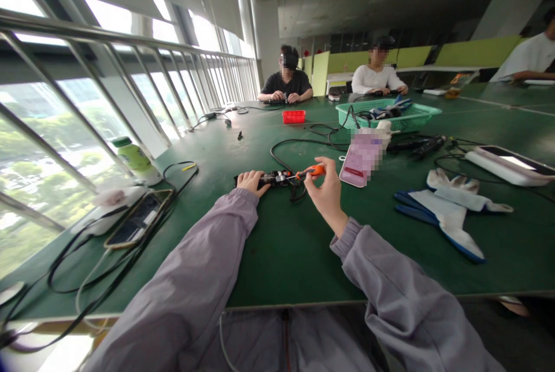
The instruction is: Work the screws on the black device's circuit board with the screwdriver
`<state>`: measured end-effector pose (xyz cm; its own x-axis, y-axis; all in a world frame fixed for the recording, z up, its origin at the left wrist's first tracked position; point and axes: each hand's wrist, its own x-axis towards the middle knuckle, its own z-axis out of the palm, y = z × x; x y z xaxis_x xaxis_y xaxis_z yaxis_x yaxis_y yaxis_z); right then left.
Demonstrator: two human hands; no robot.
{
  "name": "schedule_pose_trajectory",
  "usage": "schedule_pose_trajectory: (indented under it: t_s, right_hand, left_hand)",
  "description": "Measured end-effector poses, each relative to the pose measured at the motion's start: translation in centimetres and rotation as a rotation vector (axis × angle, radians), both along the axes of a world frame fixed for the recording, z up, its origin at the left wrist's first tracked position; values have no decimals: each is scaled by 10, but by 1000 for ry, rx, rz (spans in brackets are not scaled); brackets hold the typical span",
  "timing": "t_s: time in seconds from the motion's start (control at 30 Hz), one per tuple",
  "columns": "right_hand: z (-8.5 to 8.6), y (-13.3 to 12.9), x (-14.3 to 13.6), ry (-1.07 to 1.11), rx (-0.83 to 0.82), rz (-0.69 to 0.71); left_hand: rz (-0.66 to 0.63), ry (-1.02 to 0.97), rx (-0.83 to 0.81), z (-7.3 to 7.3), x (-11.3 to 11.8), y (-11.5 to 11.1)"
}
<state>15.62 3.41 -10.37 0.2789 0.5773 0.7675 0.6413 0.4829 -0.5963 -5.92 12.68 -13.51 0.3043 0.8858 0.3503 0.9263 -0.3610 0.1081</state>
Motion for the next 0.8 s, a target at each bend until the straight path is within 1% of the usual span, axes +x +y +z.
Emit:
schedule_pose_trajectory:
  t_s: [0.17,0.37,0.53,0.8]
  right_hand:
    - [1,-2,0,-25,-42,3]
    - [1,-1,1,1,-11,-2]
    - [0,-1,2,-7,-46,-17]
    - [-2,2,2,0,12,-4]
  left_hand:
    - [2,5,1,0,0,0]
    - [11,14,-6,0,1,0]
    - [13,22,-8,2,1,-1]
    - [20,43,-22,3,2,-1]
